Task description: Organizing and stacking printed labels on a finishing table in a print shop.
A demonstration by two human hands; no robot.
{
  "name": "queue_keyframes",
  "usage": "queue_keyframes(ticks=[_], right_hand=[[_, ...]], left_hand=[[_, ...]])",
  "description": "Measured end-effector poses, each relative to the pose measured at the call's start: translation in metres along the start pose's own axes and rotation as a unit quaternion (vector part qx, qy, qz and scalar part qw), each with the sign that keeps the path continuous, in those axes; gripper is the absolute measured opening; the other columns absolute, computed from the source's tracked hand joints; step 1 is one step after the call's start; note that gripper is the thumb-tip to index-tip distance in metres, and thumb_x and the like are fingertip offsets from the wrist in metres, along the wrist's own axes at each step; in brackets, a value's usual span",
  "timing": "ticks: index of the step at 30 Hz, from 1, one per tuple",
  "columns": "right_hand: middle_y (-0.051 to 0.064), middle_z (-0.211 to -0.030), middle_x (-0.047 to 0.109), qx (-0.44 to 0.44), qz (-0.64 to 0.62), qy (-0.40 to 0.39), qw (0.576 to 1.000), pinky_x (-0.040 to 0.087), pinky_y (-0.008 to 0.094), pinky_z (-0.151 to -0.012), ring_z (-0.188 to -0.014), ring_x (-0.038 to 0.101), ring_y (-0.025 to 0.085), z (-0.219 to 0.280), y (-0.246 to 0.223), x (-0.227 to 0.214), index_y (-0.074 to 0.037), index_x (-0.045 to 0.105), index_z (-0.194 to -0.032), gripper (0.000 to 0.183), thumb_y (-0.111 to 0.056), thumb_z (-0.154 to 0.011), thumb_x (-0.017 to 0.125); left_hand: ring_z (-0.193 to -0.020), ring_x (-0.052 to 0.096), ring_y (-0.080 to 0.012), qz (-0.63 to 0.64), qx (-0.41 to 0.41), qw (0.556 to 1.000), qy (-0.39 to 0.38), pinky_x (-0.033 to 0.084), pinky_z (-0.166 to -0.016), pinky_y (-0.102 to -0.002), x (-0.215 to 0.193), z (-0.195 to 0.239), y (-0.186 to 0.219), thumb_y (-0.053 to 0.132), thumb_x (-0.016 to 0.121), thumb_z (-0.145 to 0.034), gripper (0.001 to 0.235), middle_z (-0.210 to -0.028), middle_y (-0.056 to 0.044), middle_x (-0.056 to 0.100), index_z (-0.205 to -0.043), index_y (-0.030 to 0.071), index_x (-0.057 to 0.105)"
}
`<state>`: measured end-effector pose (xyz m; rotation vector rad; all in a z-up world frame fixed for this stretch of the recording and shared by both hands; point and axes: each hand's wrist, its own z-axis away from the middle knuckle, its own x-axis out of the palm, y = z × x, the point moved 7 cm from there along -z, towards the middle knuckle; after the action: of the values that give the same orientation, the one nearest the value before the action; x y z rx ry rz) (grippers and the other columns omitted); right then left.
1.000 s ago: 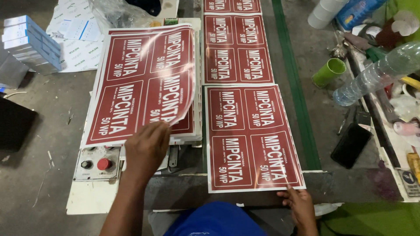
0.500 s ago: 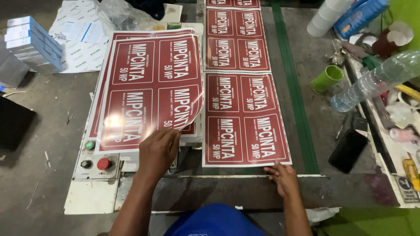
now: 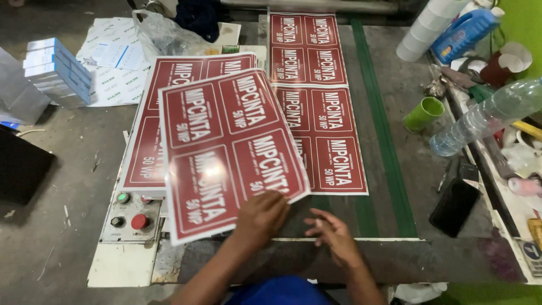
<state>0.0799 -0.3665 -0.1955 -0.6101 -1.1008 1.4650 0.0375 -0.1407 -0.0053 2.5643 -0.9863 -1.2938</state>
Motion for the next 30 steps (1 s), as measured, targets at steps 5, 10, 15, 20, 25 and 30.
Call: queue_keyframes(ticks=[5,10,15,20,25,30], right_hand=[[0.012,-0.107,0.074,-0.085,-0.107,-0.098,0.986,0.059,0.033,-0.065,-0.087,0.075,0.020,-0.011,0.006,0.026,-0.003,0.059,-0.128,0.035,-0.027,-0.103,0.059],[0.008,-0.093,0.074,-0.060,-0.107,-0.029,0.992,0.054,0.031,-0.055,-0.069,0.069,0.019,0.005,-0.026,0.023,-0.006,0.065,-0.121,0.028,-0.022,-0.098,0.062],[0.011,-0.093,0.074,-0.062,-0.084,0.109,0.989,0.052,0.033,-0.054,-0.073,0.071,0.019,0.018,0.003,-0.057,-0.005,0.064,-0.114,0.022,-0.020,-0.098,0.064],[0.013,-0.097,0.075,-0.060,-0.080,0.171,0.980,0.050,0.033,-0.054,-0.077,0.072,0.021,0.033,0.038,-0.128,-0.002,0.063,-0.119,0.026,-0.020,-0.101,0.064],[0.013,-0.101,0.074,-0.013,-0.071,0.216,0.974,0.049,0.034,-0.054,-0.080,0.070,0.023,0.055,0.048,-0.160,-0.004,0.062,-0.126,0.029,-0.020,-0.101,0.062],[0.017,-0.107,0.072,0.056,-0.025,0.268,0.961,0.050,0.037,-0.057,-0.087,0.071,0.026,0.071,0.080,-0.202,-0.002,0.059,-0.131,0.033,-0.020,-0.103,0.058]], left_hand=[[-0.115,0.069,-0.0349,0.006,0.044,0.997,-0.059,0.056,-0.096,-0.048,0.010,-0.011,0.041,0.020,0.074,-0.090,0.030,-0.118,-0.019,0.073,-0.111,-0.002,0.072],[-0.116,0.067,-0.0377,0.015,0.053,0.995,-0.088,0.052,-0.099,-0.052,-0.002,-0.008,0.036,0.025,0.074,-0.089,0.038,-0.121,-0.023,0.072,-0.114,-0.004,0.071],[-0.124,0.065,-0.0334,-0.058,-0.133,0.979,-0.142,0.048,-0.109,-0.049,-0.001,0.017,-0.071,0.038,0.070,-0.096,0.033,-0.132,-0.011,0.071,-0.116,0.013,0.075],[-0.132,0.059,-0.0348,-0.118,-0.106,0.978,-0.138,0.042,-0.109,-0.053,-0.048,-0.002,-0.098,0.047,0.073,-0.084,0.051,-0.134,-0.012,0.066,-0.118,0.008,0.073],[-0.134,0.056,-0.0333,-0.166,-0.080,0.961,-0.207,0.040,-0.105,-0.050,-0.049,0.001,-0.118,0.044,0.073,-0.081,0.050,-0.138,-0.012,0.064,-0.117,0.009,0.074],[-0.116,0.067,-0.0235,-0.135,-0.096,0.960,-0.227,0.048,-0.102,-0.045,-0.050,0.001,-0.124,0.034,0.070,-0.090,0.030,-0.127,-0.005,0.073,-0.110,0.012,0.076]])
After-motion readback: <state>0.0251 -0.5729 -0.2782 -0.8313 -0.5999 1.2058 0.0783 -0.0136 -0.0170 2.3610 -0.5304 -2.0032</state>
